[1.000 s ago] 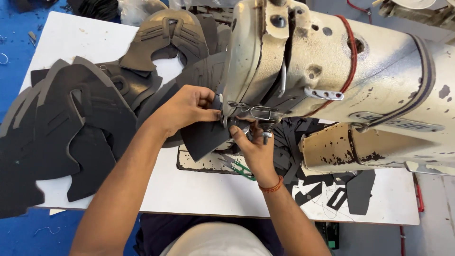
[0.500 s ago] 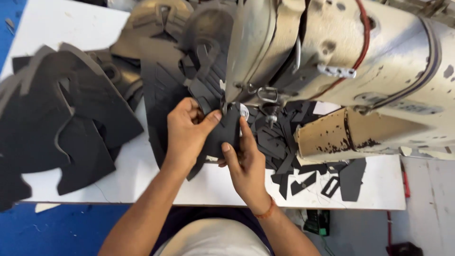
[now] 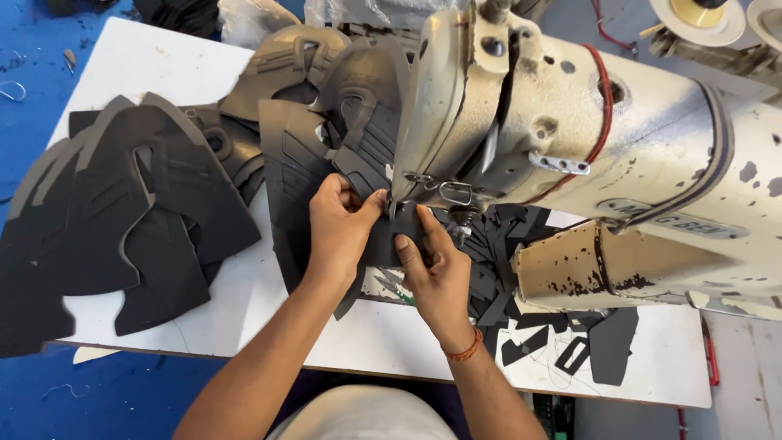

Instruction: The person uses a sewing machine to stitch black material pieces together. They repeatedly pick up pieces, align them under the needle, sew them, and then trim excess material with scissors.

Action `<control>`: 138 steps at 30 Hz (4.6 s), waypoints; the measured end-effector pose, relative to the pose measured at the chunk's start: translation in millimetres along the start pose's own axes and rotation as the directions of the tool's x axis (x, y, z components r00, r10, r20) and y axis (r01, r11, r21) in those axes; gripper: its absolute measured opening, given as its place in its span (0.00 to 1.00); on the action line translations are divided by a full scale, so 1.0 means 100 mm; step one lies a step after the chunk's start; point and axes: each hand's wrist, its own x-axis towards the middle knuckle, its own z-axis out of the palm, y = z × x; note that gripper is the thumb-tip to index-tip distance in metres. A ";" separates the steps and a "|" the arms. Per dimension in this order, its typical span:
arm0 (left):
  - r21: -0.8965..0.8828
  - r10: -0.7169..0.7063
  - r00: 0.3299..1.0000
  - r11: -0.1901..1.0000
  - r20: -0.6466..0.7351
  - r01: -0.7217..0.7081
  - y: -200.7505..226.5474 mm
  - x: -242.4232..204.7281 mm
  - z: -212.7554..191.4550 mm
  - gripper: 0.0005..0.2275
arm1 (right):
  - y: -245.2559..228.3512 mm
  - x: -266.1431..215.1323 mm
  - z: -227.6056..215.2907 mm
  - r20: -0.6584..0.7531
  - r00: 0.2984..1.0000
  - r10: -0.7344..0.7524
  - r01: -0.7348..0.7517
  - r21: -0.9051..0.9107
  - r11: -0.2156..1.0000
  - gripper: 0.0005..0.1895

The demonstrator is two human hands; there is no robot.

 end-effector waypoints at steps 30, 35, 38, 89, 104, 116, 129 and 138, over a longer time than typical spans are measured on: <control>0.107 0.139 0.968 0.981 0.211 -0.164 -0.04 0.07 -0.12 0.09 | 0.40 -0.06 0.09 0.001 0.921 -0.390 0.376 -0.270 0.887 0.29; 0.170 0.113 0.979 0.975 0.172 -0.142 -0.03 -0.40 -0.22 0.11 | 0.45 -0.28 -0.32 0.057 0.963 -0.262 0.268 -0.203 0.942 0.27; 0.244 0.024 0.976 0.967 0.218 -0.079 -0.08 -0.88 -0.45 0.16 | 0.79 -0.47 -0.53 0.045 0.948 -0.314 0.301 -0.441 0.845 0.23; 0.639 0.197 0.972 0.733 0.127 -0.232 -0.28 -1.05 -1.64 0.10 | -0.08 -0.19 0.47 0.586 0.751 0.305 -0.290 -0.123 0.949 0.18; -0.354 0.127 0.916 0.895 -0.381 -0.271 1.70 -1.14 -1.99 0.10 | 1.02 -0.67 -0.07 0.278 0.901 0.332 -0.183 -0.451 0.874 0.15; 0.551 0.292 0.712 0.472 0.639 -0.688 0.28 0.17 -0.73 0.14 | 0.08 -0.67 -0.44 -0.016 0.868 -0.497 0.443 -0.428 0.788 0.09; 0.449 -0.130 0.900 0.890 0.416 -0.078 0.26 0.01 -0.44 0.08 | -0.29 -0.18 -0.18 0.163 0.798 -0.581 0.535 -0.637 0.556 0.19; 0.270 -0.111 0.908 0.963 0.404 -0.003 0.11 0.03 -0.38 0.06 | -0.33 -0.12 -0.31 0.213 0.822 -0.528 0.531 -0.624 0.573 0.16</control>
